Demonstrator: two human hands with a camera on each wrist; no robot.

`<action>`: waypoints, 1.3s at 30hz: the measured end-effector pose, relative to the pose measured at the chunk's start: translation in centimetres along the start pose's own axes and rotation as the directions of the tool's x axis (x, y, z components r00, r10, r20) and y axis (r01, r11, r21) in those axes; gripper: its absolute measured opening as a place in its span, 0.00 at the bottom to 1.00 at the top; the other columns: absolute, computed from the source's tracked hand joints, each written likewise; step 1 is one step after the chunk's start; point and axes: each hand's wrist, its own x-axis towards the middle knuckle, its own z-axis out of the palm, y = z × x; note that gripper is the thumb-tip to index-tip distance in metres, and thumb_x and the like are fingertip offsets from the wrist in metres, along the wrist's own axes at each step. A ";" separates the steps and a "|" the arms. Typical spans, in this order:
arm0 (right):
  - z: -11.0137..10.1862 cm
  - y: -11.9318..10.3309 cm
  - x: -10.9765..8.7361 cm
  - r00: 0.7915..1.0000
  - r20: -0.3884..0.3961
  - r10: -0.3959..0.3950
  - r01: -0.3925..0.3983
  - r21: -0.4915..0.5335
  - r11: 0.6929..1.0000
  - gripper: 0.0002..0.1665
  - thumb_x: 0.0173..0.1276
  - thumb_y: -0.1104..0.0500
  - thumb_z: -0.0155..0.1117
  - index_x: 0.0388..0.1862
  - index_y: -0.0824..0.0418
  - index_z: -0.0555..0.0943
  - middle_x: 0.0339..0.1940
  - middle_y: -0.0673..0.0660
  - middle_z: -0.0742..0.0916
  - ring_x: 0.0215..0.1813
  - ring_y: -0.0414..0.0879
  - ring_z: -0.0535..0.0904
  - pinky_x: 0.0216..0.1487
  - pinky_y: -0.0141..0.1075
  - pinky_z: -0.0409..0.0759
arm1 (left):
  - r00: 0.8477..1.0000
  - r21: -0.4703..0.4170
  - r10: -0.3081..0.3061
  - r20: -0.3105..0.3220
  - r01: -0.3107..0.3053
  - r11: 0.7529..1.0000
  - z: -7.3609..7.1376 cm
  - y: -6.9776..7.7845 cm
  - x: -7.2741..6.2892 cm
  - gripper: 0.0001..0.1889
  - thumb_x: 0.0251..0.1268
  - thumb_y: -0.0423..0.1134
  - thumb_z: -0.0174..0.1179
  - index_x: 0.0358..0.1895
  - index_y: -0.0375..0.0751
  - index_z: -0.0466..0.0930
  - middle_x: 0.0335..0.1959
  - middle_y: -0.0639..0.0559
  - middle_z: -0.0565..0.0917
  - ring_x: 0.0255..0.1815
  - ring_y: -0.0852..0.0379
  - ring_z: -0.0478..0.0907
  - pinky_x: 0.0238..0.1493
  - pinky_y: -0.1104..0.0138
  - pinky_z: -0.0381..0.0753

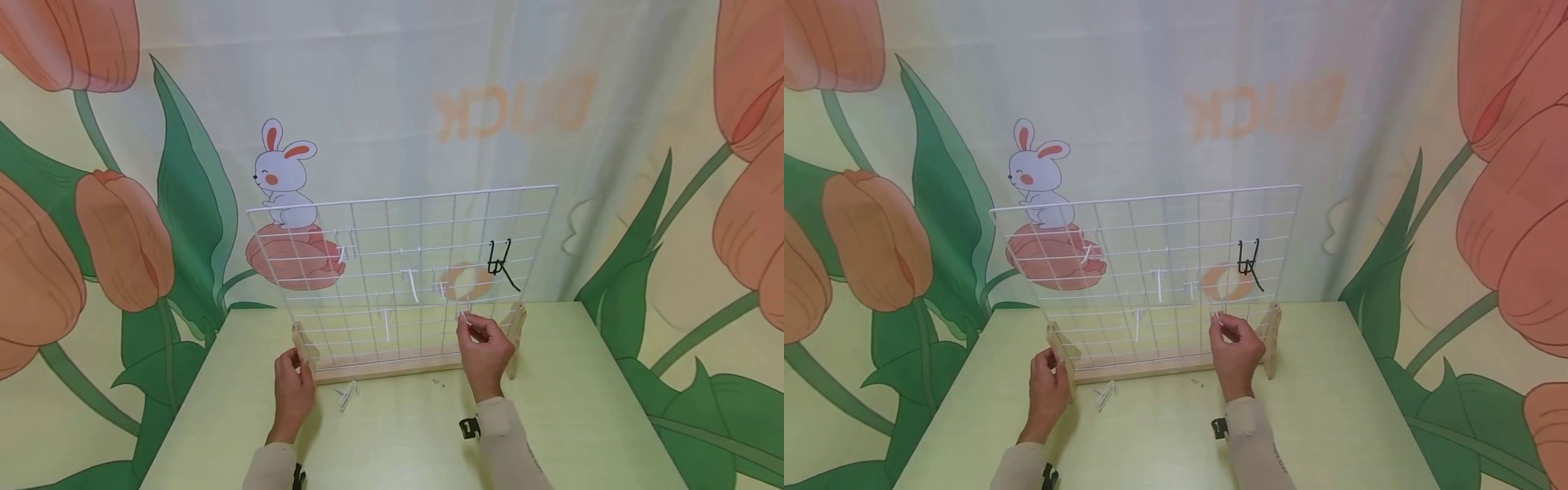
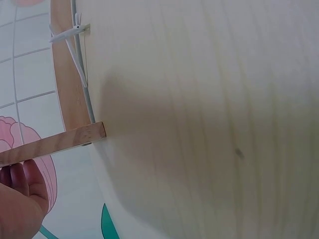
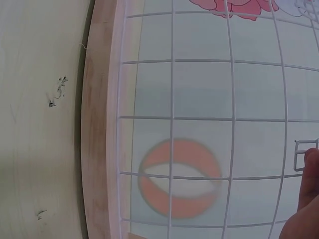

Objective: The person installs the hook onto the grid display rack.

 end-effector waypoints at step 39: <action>-1.1 -1.9 -1.8 0.999 0.016 0.039 -0.039 -0.020 0.999 0.11 0.58 0.77 0.76 0.40 0.76 0.87 0.37 0.70 0.92 0.37 0.56 0.92 0.43 0.33 0.89 | 0.999 0.000 0.038 -0.029 -0.038 0.999 0.3 -0.5 0.1 0.17 0.81 0.32 0.51 0.65 0.26 0.68 0.58 0.29 0.73 0.60 0.34 0.78 0.60 0.44 0.80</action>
